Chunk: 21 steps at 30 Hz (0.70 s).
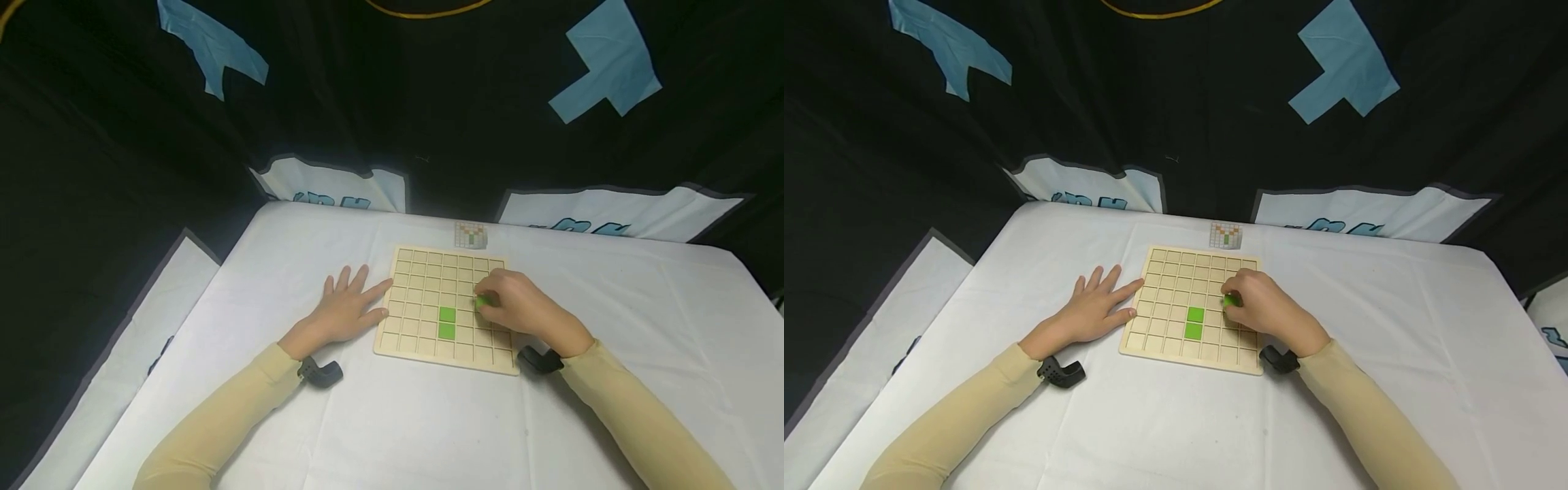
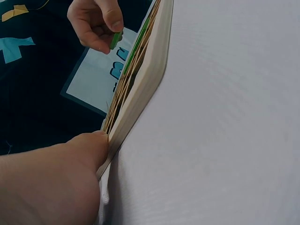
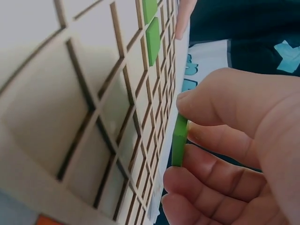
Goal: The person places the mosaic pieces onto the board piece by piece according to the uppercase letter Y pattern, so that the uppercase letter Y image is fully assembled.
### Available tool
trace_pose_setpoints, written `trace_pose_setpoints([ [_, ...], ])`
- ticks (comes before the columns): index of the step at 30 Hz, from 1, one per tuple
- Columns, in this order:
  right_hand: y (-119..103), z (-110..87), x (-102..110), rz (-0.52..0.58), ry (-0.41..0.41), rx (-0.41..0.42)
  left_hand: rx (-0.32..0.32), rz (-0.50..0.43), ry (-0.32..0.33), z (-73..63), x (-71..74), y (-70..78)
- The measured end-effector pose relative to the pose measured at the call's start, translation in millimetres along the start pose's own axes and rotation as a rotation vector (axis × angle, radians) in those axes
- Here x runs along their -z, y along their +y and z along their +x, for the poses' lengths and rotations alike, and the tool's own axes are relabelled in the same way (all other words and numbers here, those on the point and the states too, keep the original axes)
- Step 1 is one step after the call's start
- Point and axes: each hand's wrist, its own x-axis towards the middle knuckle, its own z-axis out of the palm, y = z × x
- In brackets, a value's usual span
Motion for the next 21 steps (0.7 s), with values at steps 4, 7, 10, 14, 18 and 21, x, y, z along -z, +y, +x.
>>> trace_pose_setpoints([
  [4, -2.2, 5.2, -3.4, 0.006, -0.004, -0.003, -0.001, -0.006, -0.005, -0.4, 0.0, 0.4],
  [7, -4.3, 8.9, -5.4, 0.01, -0.005, 0.001, 0.0, -0.008, -0.01, -0.7, 0.6, 0.7],
  [10, -6.4, 13.2, -6.2, 0.005, 0.0, 0.011, -0.005, -0.005, -0.002, -1.0, 1.4, 0.3],
  [14, -9.5, 20.7, -6.8, 0.017, 0.003, 0.019, -0.011, -0.002, 0.004, -0.2, 1.7, -0.4],
  [18, -12.6, 28.7, -7.5, 0.031, -0.005, 0.031, -0.005, -0.003, -0.001, 0.3, 1.0, -0.8],
  [21, -14.7, 33.9, -8.4, 0.038, -0.012, 0.042, -0.002, -0.006, -0.005, 0.4, -0.7, -0.7],
])
